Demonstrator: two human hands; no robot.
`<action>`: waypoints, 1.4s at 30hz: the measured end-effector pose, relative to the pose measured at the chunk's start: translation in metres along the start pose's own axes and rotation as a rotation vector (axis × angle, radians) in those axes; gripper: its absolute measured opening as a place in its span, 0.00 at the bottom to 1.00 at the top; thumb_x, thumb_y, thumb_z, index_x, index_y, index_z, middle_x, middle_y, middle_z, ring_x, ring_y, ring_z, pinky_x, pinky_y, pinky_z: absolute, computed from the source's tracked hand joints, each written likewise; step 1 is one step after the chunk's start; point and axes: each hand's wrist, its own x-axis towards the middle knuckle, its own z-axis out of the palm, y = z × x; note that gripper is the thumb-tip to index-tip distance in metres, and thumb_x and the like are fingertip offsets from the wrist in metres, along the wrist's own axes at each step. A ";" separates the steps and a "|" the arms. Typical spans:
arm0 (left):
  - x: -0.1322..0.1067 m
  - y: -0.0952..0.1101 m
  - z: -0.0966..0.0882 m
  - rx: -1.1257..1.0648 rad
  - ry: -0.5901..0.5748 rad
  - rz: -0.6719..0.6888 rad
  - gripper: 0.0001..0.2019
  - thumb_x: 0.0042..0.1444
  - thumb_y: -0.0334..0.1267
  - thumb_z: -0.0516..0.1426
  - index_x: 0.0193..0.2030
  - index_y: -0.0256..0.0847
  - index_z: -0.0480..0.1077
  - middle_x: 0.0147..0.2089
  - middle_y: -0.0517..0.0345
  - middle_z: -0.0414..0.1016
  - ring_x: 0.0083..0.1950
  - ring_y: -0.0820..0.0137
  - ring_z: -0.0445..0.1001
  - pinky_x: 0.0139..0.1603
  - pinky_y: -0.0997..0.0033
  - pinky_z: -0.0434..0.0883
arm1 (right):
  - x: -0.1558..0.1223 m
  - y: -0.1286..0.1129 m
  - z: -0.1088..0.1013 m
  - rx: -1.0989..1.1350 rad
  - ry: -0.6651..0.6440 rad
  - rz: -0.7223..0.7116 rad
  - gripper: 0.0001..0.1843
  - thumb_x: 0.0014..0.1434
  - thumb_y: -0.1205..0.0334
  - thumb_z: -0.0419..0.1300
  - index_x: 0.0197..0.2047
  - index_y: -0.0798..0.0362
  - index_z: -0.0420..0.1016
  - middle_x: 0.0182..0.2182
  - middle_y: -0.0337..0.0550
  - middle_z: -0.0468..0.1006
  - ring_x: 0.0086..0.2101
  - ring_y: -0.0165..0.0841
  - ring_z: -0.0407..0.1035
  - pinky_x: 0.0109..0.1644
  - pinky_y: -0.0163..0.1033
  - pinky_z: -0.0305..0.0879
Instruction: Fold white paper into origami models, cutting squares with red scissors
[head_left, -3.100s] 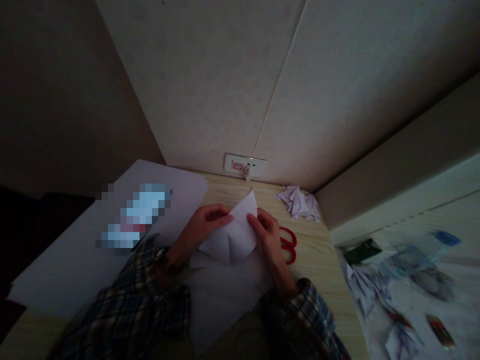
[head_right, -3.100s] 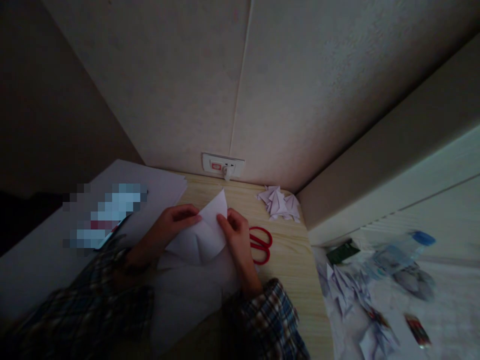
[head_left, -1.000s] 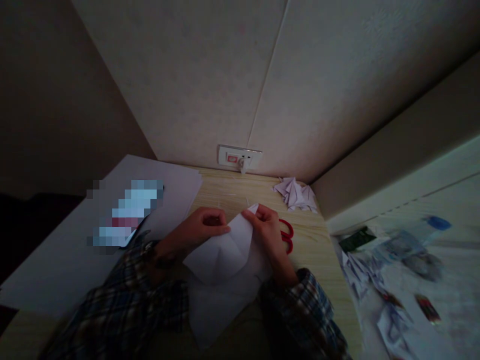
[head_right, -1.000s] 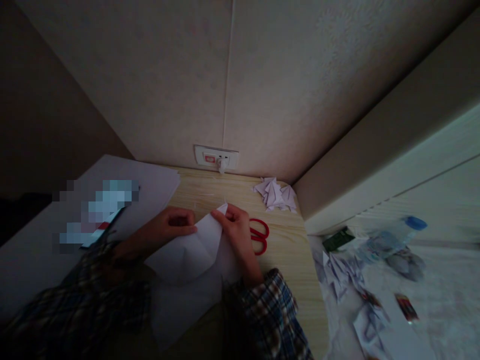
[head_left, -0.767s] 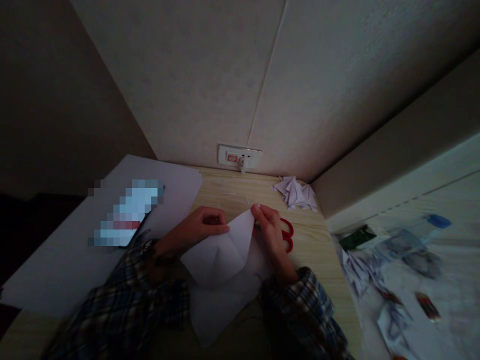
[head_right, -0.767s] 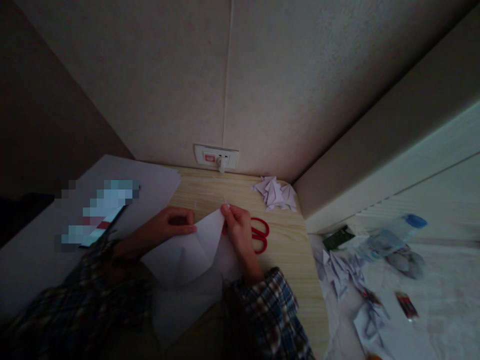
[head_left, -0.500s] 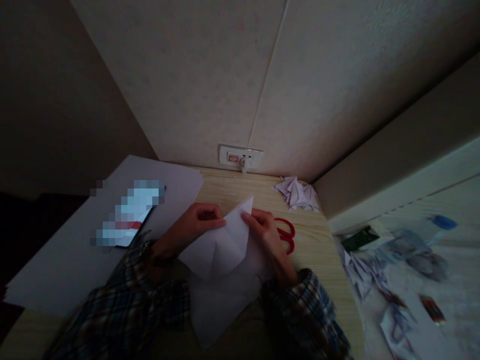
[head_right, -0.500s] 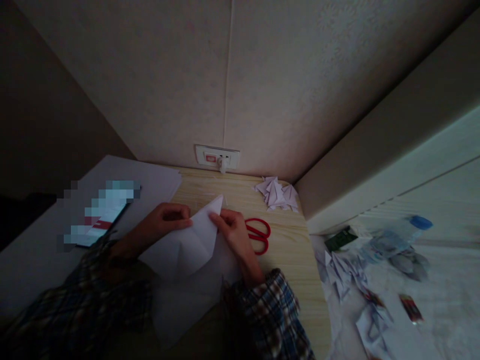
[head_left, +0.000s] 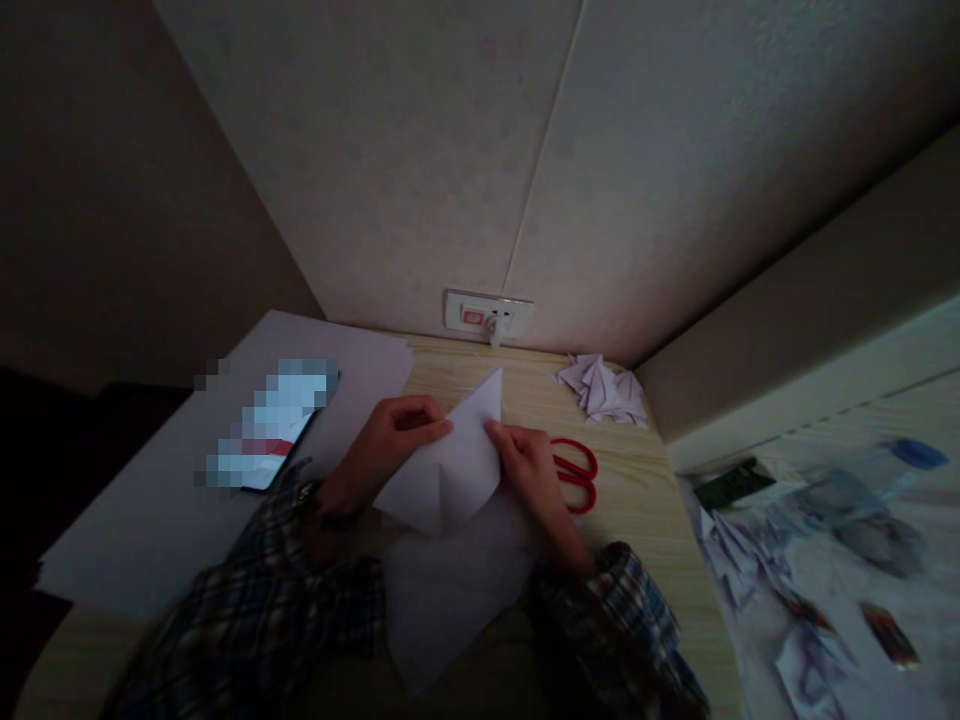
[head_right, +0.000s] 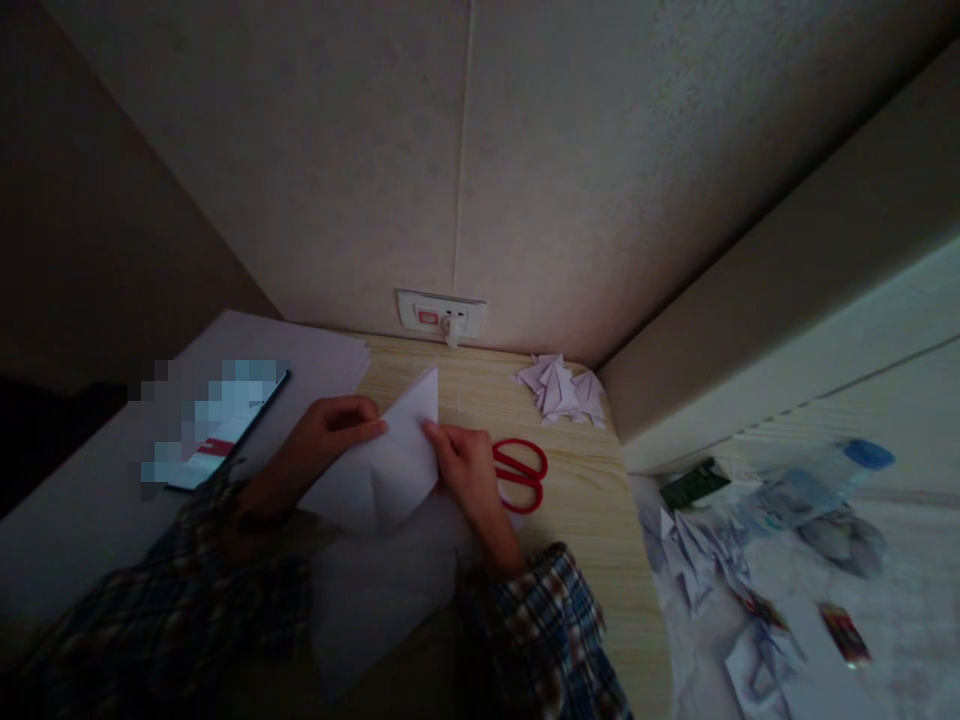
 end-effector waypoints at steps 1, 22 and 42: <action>0.000 0.000 -0.001 -0.008 0.024 0.004 0.12 0.38 0.40 0.63 0.16 0.39 0.65 0.18 0.68 0.63 0.22 0.76 0.60 0.24 0.77 0.57 | 0.000 0.000 0.000 -0.002 -0.025 0.000 0.26 0.59 0.47 0.55 0.16 0.51 0.59 0.13 0.33 0.59 0.17 0.26 0.51 0.21 0.34 0.45; -0.008 -0.002 0.004 -0.307 -0.134 0.002 0.14 0.41 0.41 0.68 0.35 0.40 0.77 0.30 0.59 0.77 0.31 0.68 0.73 0.28 0.75 0.68 | -0.007 -0.004 -0.004 0.227 -0.397 0.142 0.30 0.52 0.35 0.59 0.16 0.52 0.65 0.08 0.30 0.60 0.10 0.24 0.50 0.15 0.33 0.44; -0.015 -0.002 0.002 -0.001 0.465 0.593 0.03 0.50 0.34 0.63 0.33 0.44 0.78 0.39 0.58 0.81 0.44 0.65 0.78 0.47 0.66 0.74 | 0.003 -0.001 -0.014 0.309 0.324 -0.092 0.29 0.64 0.39 0.44 0.19 0.48 0.60 0.11 0.31 0.54 0.15 0.28 0.46 0.21 0.37 0.45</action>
